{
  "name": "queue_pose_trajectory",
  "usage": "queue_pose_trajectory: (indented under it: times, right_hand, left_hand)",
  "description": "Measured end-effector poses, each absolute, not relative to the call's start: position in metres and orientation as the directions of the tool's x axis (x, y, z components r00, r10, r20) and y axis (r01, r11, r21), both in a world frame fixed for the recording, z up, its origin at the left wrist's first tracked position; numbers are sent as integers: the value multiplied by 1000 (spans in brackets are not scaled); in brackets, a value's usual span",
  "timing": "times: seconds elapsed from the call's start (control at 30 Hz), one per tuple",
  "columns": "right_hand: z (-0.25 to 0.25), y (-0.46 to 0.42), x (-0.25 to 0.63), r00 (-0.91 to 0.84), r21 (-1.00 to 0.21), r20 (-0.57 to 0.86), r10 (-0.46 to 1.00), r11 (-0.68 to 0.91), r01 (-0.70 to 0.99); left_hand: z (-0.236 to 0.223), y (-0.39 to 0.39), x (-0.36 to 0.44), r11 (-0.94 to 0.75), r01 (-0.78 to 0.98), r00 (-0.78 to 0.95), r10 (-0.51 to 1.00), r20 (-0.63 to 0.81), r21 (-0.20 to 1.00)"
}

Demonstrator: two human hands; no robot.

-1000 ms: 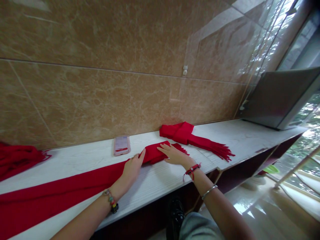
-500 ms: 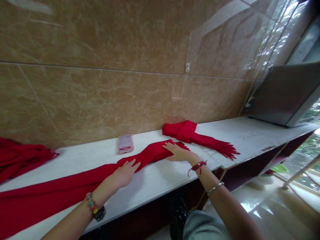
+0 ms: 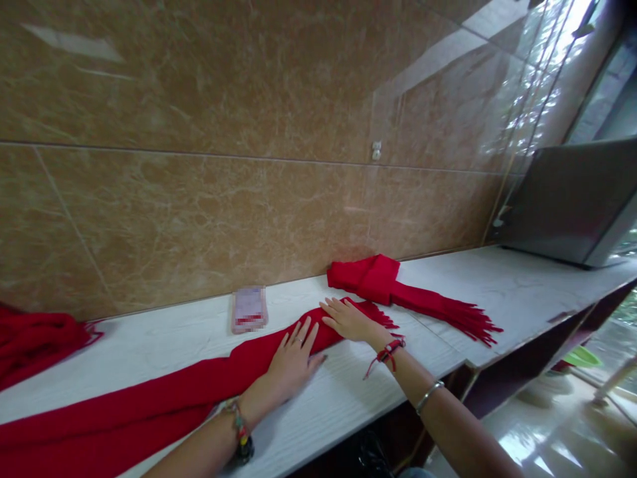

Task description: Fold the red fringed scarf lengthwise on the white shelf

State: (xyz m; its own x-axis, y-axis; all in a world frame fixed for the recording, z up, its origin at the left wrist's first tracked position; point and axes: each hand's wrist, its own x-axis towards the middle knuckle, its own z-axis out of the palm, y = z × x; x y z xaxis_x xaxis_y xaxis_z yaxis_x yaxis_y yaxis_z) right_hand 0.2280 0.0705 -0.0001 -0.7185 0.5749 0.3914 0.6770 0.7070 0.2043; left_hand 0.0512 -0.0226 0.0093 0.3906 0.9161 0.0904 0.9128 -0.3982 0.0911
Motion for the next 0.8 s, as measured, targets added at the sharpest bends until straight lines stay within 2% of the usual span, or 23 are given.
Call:
queue_pose_trajectory:
  times: [0.17, 0.3, 0.4, 0.5, 0.6, 0.67, 0.73, 0.8]
  right_hand:
    - [0, 78, 240, -716, 250, 391, 578, 682, 687]
    - [5, 78, 253, -688, 263, 332, 646, 637, 725]
    - [14, 76, 262, -623, 226, 277, 732, 581, 782]
    - [28, 69, 256, -539, 137, 317, 780, 525, 840]
    - [38, 57, 234, -565, 62, 406, 718, 596, 801]
    - [37, 48, 217, -648, 55, 402, 647, 690, 722]
    - [31, 41, 207, -710, 60, 346, 613, 741, 669]
    - [23, 38, 204, -733, 70, 280, 620, 748, 660]
  left_hand:
    - [11, -34, 39, -374, 925, 375, 927, -9, 63]
    - [12, -35, 37, -354, 934, 354, 935, 9, 52]
    - [10, -37, 38, -349, 936, 347, 937, 37, 55]
    - [14, -42, 36, -342, 939, 339, 939, 62, 45]
    - [27, -45, 23, -308, 950, 301, 947, 112, 50]
    - [38, -44, 2, -272, 961, 263, 956, 131, 58]
    - [47, -42, -30, -264, 962, 258, 962, 83, 65]
    - [52, -43, -68, -288, 951, 292, 956, -23, 111]
